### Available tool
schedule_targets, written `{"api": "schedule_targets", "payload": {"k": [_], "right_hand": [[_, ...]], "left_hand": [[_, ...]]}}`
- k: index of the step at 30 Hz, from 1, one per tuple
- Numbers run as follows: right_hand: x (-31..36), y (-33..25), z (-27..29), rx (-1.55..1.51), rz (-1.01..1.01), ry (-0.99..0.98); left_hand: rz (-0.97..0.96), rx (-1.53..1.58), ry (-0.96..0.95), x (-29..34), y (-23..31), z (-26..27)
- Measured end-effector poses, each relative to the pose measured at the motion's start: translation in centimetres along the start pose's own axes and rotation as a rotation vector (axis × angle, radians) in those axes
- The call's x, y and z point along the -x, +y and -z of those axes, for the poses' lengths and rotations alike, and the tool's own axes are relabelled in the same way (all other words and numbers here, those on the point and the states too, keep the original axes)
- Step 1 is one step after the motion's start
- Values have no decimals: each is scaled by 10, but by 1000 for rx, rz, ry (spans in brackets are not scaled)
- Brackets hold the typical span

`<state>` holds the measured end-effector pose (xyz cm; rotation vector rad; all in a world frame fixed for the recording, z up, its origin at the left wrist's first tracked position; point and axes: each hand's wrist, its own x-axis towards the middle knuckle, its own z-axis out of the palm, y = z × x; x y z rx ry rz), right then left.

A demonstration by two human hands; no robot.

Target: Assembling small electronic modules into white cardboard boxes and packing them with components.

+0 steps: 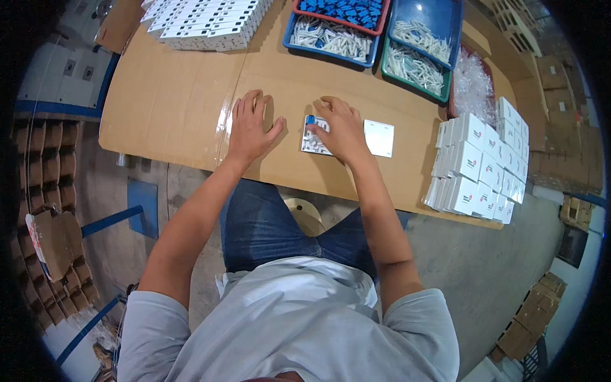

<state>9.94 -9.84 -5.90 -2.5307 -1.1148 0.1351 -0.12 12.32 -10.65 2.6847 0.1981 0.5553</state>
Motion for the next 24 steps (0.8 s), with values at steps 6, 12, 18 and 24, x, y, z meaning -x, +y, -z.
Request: {"api": "schedule_targets", "payload": {"k": [6,12,18,24], "right_hand": [[75,65,6,-65,-575,506],[109,77,4,-118,-769,382],[114,100,-10,-941,-626,574],[128,74,23,-1108,-565,658]], "left_hand": [[-21,33,24,-1,3,5],[-129,99,-12,0,4,17],[-368,271,-180,8,19,23],[-124,216,-210,34,71,-11]]}}
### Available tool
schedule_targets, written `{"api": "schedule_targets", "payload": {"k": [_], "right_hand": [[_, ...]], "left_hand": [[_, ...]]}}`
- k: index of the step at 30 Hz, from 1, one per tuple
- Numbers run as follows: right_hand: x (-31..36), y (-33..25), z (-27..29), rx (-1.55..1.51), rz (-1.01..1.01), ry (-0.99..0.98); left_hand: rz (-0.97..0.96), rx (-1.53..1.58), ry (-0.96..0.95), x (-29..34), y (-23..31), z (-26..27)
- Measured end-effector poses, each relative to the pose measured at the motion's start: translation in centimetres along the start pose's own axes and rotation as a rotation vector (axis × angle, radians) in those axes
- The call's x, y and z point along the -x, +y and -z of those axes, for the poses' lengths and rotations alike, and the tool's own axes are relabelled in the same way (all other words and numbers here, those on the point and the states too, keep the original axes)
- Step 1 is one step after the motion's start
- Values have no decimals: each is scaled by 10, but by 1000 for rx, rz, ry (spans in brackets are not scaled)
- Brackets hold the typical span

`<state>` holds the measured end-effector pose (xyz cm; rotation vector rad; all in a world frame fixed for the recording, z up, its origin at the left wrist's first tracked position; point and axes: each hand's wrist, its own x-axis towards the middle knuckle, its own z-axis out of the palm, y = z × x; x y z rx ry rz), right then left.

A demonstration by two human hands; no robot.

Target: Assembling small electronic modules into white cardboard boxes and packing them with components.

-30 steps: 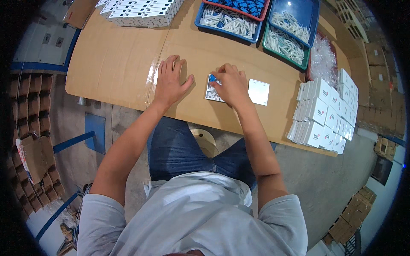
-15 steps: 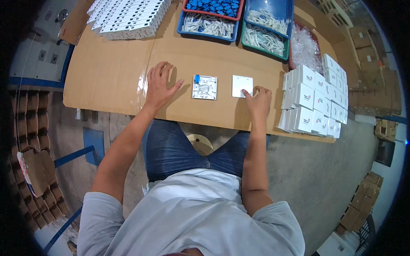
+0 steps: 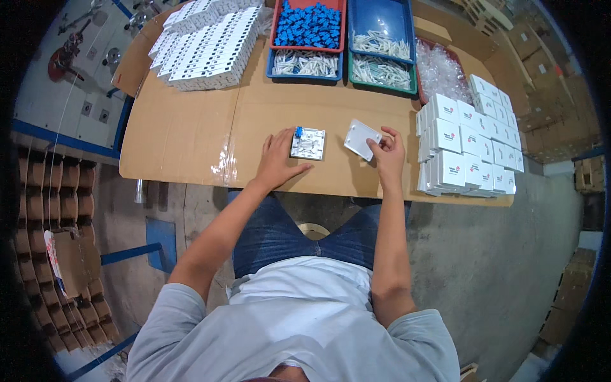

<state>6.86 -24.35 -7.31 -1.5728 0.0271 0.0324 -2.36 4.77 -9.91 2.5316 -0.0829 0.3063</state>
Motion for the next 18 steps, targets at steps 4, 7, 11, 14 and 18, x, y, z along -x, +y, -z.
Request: {"api": "schedule_targets", "payload": {"k": [4,7,11,14,18], "right_hand": [[-1,1,14,-197,-32,49],[1,5,22,-540,-118,2],[13,-2,19,-795,-292,-63],[23,-27,6,-915,-297,-193],[27,-47,-4,-1157,-350,-384]], "left_hand": [[89,-4,5,-9,8,-15],[141,138,-4,-17,16,-9],[177,1006,-27,-15,18,-14],[312,1416,-41,-10,39,3],[360,1958,-162,2,58,26]]}}
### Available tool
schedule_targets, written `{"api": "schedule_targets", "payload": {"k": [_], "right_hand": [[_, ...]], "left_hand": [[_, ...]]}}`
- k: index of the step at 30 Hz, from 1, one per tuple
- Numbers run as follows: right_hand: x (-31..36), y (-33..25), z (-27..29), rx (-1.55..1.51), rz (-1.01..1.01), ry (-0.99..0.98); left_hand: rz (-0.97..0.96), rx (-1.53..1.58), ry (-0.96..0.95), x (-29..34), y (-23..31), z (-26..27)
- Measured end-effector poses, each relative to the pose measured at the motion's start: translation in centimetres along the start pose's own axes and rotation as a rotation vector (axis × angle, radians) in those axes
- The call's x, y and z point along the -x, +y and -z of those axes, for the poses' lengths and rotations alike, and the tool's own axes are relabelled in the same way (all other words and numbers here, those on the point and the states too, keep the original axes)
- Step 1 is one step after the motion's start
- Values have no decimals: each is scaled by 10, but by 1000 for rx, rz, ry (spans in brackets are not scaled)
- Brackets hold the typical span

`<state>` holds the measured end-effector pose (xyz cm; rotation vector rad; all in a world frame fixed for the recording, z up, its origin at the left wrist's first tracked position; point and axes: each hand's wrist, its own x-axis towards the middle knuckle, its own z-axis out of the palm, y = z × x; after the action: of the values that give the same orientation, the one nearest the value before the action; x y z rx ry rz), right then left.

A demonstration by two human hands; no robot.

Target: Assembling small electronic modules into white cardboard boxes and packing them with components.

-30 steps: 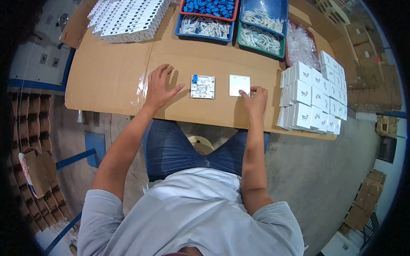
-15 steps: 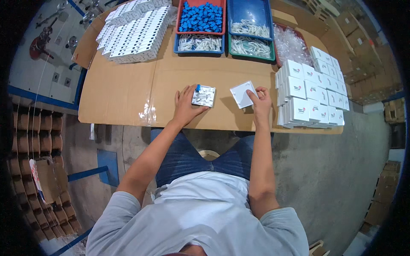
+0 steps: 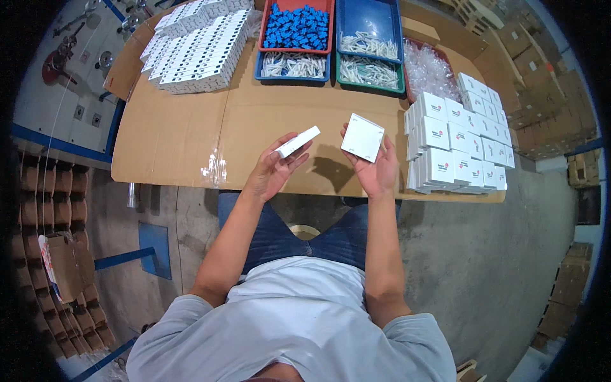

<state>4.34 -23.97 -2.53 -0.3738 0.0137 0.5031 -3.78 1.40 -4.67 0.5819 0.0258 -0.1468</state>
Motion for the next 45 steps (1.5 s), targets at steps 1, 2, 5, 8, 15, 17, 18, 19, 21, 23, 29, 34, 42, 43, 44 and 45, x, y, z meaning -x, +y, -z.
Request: {"api": "schedule_targets", "payload": {"k": [1,2,5,8,15,17,18,19,21,23,29,34,42,43,44,45], "right_hand": [[0,2,-3,2,-3,2],[-1,5,-5,-36,-16,-8],[1,11,-10,2,-47,-56],[4,18,-25,111,-77,-92],[2,20,-23,163,-110,-150],[3,24,-24,190,-109,-140],[4,26,-25,216,-105,-131],[5,28,-26,217,-106,-131],[6,30,-28,355,-93,-94],[5,31,-26,426,-66,-119],[7,46,-34,1034,79,-82],[15,71,-44,1462,435,-182],[27,90,-59,1731,477,-351],[27,92,-58,1732,472,-354],[27,94,-57,1742,494,-375],[26,95,-55,1750,518,-396]], "left_hand": [[-3,87,-50,4,2,-4],[-5,90,-48,7,5,-7],[10,87,-118,17,13,-13],[0,33,-40,24,13,-9],[48,-27,44,27,4,16],[42,3,59,28,3,17],[26,0,76,26,2,18],[10,-3,92,26,1,18],[0,-3,113,26,0,12],[-8,-2,134,26,-1,11],[116,283,48,27,-10,21],[183,376,90,30,-10,-13],[205,263,133,38,-17,-25],[208,255,169,38,-19,-25],[211,246,206,39,-20,-26],[210,248,208,39,-21,-26]]}}
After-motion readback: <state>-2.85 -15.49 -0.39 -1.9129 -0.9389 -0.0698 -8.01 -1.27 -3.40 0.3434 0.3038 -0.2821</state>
